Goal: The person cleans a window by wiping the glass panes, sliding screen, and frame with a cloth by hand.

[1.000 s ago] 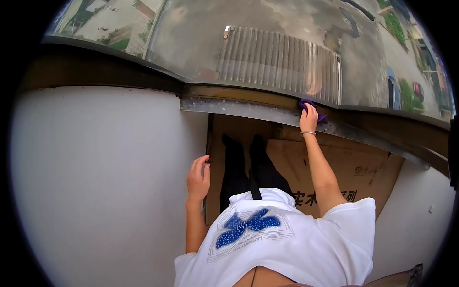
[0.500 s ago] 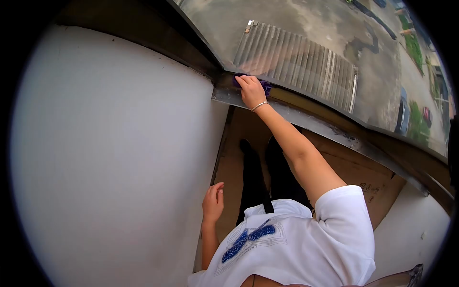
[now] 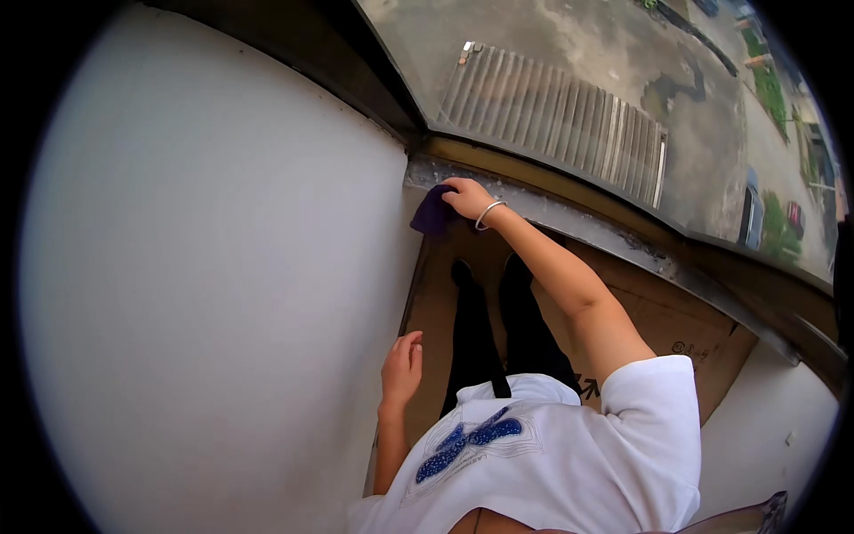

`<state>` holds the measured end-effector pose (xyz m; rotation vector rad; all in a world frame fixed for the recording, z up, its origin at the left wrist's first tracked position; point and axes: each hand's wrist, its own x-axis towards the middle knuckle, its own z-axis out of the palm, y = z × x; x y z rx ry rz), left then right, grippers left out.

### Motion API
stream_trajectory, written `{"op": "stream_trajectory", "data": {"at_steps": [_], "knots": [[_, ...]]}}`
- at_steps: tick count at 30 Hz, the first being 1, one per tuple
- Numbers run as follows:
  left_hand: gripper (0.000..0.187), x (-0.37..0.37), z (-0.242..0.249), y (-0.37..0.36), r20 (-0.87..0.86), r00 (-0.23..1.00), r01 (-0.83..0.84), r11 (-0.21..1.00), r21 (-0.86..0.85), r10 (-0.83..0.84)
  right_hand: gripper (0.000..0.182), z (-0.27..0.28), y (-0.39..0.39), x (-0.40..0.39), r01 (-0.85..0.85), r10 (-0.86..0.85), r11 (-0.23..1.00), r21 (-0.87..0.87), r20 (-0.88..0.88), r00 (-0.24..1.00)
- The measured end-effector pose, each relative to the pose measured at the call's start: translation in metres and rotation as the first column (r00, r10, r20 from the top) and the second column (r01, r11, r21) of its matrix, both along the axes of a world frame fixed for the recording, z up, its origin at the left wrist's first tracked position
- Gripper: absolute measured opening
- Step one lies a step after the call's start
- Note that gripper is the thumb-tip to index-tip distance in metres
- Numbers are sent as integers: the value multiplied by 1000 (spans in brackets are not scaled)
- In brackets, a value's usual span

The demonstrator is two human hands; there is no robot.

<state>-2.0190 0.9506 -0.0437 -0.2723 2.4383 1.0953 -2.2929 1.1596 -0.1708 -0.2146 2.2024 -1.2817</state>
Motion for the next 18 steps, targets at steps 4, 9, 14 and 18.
{"op": "stream_trajectory", "data": {"at_steps": [4,9,14,18], "knots": [[24,-1,-1,-1,41,996,85,996,-8,-84,28,24,-15,-19,476,-518,855,-205,-388,762],[24,3,-3,4,70,993,91,996,3,-91,32,-15,-30,-29,413,-30,858,305,-773,634],[25,-4,-13,5,151,976,159,987,-20,-155,30,-34,-9,10,87,249,907,413,-691,678],[26,-29,-8,7,115,955,285,954,-91,-274,32,-29,56,60,247,64,896,370,-657,751]]}}
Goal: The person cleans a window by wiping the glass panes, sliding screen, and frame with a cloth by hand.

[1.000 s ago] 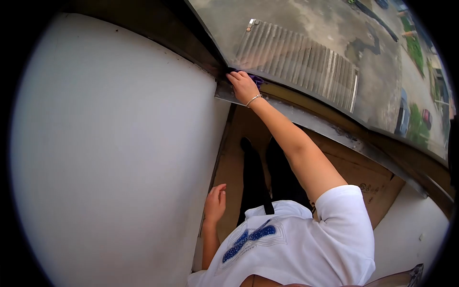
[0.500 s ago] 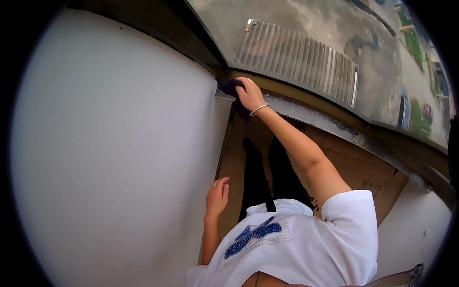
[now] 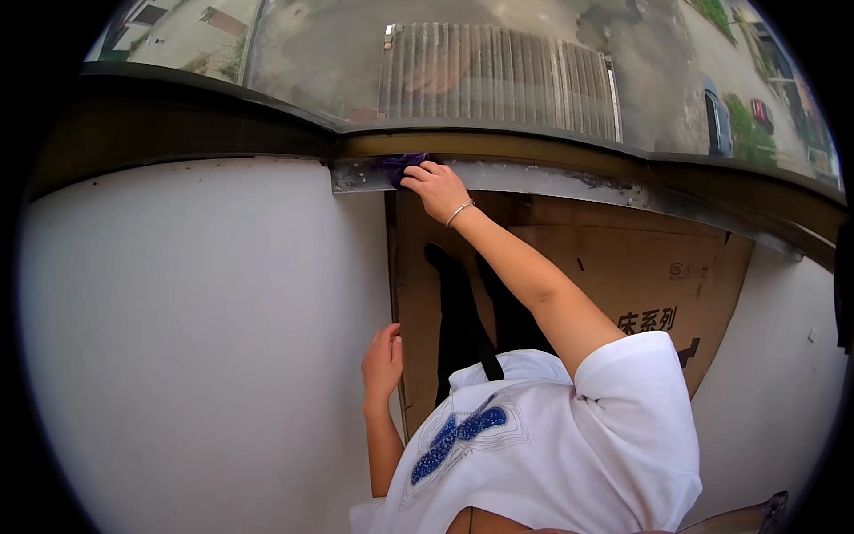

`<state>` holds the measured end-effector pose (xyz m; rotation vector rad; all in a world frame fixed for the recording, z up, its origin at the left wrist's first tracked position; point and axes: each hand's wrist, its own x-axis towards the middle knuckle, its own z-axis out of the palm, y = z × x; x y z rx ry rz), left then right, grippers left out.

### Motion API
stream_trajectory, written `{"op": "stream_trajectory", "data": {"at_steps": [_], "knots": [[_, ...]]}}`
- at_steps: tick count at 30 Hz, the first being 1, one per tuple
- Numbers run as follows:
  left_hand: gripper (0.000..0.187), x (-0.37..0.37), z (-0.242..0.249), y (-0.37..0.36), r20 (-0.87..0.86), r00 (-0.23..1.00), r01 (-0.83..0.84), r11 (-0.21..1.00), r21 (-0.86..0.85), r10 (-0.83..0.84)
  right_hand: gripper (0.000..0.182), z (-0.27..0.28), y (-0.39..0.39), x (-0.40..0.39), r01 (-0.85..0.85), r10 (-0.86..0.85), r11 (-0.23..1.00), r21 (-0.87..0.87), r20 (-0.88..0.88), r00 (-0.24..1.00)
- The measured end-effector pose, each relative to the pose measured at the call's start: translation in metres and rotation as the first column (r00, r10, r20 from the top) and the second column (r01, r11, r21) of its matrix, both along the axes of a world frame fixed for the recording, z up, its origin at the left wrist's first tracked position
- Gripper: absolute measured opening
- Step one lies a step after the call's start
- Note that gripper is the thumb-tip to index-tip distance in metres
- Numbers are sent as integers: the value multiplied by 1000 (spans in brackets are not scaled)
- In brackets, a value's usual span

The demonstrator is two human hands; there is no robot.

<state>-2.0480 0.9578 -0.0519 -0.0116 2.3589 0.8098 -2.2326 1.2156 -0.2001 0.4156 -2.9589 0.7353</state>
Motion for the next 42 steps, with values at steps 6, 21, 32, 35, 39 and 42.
{"op": "stream_trajectory", "data": {"at_steps": [6,21,32,35,39,42], "knots": [[26,-35,5,10,-37,984,175,984,41,-173,36,10,177,138,499,-497,864,67,-47,867],[22,-80,0,71,-133,760,649,756,86,-637,33,52,282,339,976,-986,42,-213,149,75],[22,-62,3,122,-53,724,688,726,-28,-688,19,-7,208,109,272,-240,946,174,-181,954],[23,-54,-4,154,-21,729,683,729,-46,-684,20,-19,257,133,270,-235,959,82,-295,926],[23,-31,1,207,-36,751,653,750,-100,-659,28,-19,369,206,407,-379,913,28,-312,871],[23,-4,18,253,-58,773,616,769,-169,-632,40,-13,467,283,656,-637,750,85,-176,750]]}}
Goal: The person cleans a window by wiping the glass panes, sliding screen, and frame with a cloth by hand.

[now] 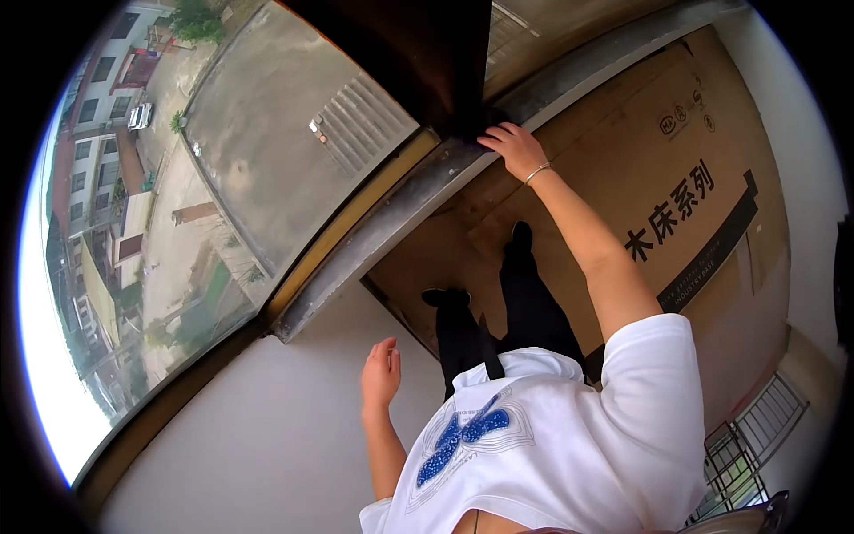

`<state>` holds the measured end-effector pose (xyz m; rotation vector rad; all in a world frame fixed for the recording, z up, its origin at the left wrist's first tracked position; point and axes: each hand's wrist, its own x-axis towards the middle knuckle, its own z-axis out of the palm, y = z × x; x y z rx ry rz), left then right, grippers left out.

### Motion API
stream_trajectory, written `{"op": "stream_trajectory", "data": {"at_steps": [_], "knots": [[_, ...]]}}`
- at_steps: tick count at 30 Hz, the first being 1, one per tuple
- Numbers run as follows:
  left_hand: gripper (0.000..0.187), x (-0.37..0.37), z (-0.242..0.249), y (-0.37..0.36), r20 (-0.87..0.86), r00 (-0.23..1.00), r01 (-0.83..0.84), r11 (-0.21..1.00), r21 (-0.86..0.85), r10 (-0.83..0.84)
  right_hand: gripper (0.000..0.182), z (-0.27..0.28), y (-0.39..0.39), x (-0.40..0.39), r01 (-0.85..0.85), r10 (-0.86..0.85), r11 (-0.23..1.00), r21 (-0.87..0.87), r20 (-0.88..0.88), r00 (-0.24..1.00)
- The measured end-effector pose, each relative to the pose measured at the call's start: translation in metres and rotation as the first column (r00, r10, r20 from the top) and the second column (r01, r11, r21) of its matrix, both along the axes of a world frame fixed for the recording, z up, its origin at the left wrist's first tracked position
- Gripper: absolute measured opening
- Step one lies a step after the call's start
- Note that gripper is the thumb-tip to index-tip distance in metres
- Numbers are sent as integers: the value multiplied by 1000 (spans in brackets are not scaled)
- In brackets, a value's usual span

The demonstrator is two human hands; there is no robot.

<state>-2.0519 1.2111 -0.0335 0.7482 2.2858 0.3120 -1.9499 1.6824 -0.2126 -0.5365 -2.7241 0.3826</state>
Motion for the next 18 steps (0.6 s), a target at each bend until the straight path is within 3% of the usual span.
{"op": "stream_trajectory", "data": {"at_steps": [2,3,4,6,7,12,14,15,16,17,18], "knots": [[23,20,1,24,12,1000,-17,999,46,16,44,1,60,57,379,-368,924,-52,146,918],[23,33,2,33,46,999,-27,996,86,23,42,14,84,82,664,-575,734,-146,387,721],[23,45,1,42,37,999,-35,995,90,32,39,15,113,107,870,-683,446,-209,549,482],[25,59,-6,68,146,989,-53,987,150,31,42,16,152,160,912,-739,280,-300,539,404],[26,66,-5,87,178,984,-74,972,225,33,42,35,149,165,911,-741,281,-303,535,406],[40,81,7,203,264,962,-45,913,405,-70,44,89,85,169,548,-710,207,-810,261,654],[49,84,17,247,286,956,-75,880,470,-71,45,125,33,141,174,-577,-12,-985,149,803],[49,85,15,265,285,956,-75,878,473,-72,44,138,5,126,-48,-526,-224,-973,79,847],[52,87,13,278,342,939,-178,815,552,-26,49,166,-20,112,-99,-381,-379,-920,58,923],[55,87,13,288,401,916,-280,735,617,12,51,170,-44,104,-86,-206,-426,-901,4,979],[48,78,-10,287,128,992,-92,703,705,1,52,174,-63,96,-67,-28,-463,-884,-61,998]]}}
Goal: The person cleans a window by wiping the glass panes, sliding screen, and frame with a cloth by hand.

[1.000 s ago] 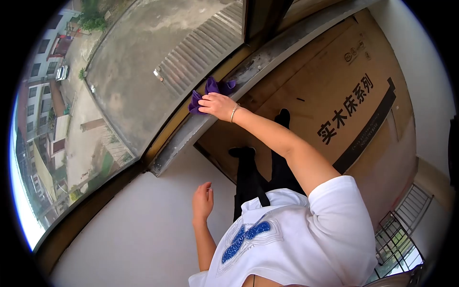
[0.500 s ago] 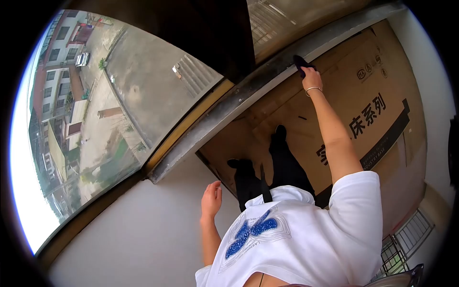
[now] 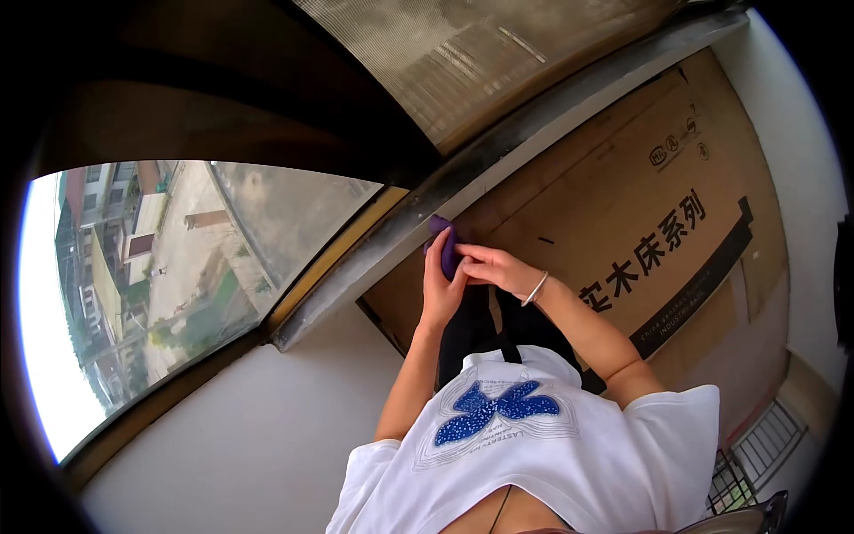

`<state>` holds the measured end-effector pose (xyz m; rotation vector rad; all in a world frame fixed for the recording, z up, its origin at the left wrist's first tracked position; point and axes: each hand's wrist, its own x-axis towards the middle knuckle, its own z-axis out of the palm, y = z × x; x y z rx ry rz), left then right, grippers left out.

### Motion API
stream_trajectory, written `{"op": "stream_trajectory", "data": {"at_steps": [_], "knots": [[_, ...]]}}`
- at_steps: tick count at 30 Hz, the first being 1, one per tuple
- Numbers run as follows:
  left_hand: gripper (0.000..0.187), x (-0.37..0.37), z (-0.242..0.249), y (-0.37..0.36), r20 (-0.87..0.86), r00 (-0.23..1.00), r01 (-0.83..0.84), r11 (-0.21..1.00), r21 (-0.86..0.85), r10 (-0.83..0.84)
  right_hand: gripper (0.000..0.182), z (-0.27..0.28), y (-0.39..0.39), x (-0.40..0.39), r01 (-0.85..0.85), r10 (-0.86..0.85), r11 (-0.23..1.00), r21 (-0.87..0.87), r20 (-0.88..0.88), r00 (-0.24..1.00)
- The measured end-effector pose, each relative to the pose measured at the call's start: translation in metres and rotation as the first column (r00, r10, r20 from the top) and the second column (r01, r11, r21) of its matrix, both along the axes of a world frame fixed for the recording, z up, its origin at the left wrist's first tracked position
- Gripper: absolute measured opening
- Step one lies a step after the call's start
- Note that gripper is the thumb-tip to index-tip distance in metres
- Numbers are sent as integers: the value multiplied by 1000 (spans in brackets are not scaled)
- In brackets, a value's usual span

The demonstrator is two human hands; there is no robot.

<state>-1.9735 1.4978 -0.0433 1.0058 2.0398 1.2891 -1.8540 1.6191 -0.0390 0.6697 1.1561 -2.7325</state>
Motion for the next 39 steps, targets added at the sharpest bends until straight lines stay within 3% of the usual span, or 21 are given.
{"op": "stream_trajectory", "data": {"at_steps": [1,2,4,6,8,10,12,13,14,16,21,24,26,28,30,31,32,34,36,37,39], "knots": [[43,-11,-7,0,187,978,-81,995,-52,89,54,11,-18,-8,64,-43,957,283,-80,996],[39,-23,-11,-3,363,914,-148,981,-123,183,45,10,-21,-13,96,-78,923,372,-63,995],[33,-51,-31,-5,476,735,-456,872,-178,482,28,2,-18,-5,91,-151,632,769,8,988],[35,-97,-66,-11,495,621,-619,768,-166,607,22,0,-7,18,123,-273,682,721,95,957],[36,-138,-93,-11,310,621,-706,686,-178,720,23,-5,6,53,134,-338,764,631,215,916],[39,-180,-154,-17,25,694,-701,683,-206,720,22,-10,13,89,59,-405,692,720,319,857],[44,-183,-146,4,-58,728,-654,665,-361,684,21,-5,16,119,6,-469,620,784,365,804],[47,-172,-139,23,-202,694,-693,565,-448,691,21,4,16,128,45,-501,646,762,378,778],[51,-157,-137,39,-346,657,-730,450,-515,670,21,11,15,133,88,-532,668,739,392,750],[53,-125,-153,51,-422,769,-634,652,-415,480,21,15,9,140,133,-569,675,725,398,720],[55,-102,-145,76,-390,880,-401,866,-298,273,23,15,2,136,179,-542,712,678,369,755],[52,-109,-141,57,-430,896,-282,890,-359,111,23,12,13,131,115,-428,773,624,379,821],[42,-106,-133,34,-481,866,-310,903,-297,139,23,8,31,126,25,-351,760,649,378,857],[33,-104,-125,7,-197,914,160,762,-628,-354,23,14,55,117,-57,-270,733,678,367,890],[28,-81,-123,-25,-210,965,-248,821,-515,160,23,28,78,109,-65,-254,674,736,313,915],[25,-82,-117,-36,39,834,-470,744,-475,551,23,28,89,109,-30,-262,675,737,278,924],[26,-87,-111,-51,468,484,-637,664,-391,739,23,28,96,111,-41,-241,674,738,273,931],[33,-97,-101,-73,373,468,-723,590,-360,801,22,24,118,108,-26,-232,697,716,261,937],[36,-109,-91,-91,-13,887,-378,710,-594,462,22,20,134,102,-130,-144,671,730,301,943],[37,-106,-55,-82,390,702,-349,765,-542,596,22,19,139,97,-143,-97,678,721,281,955],[38,-85,-8,-57,474,620,-532,779,-332,625,21,29,146,84,-165,-26,723,671,266,964]]}}
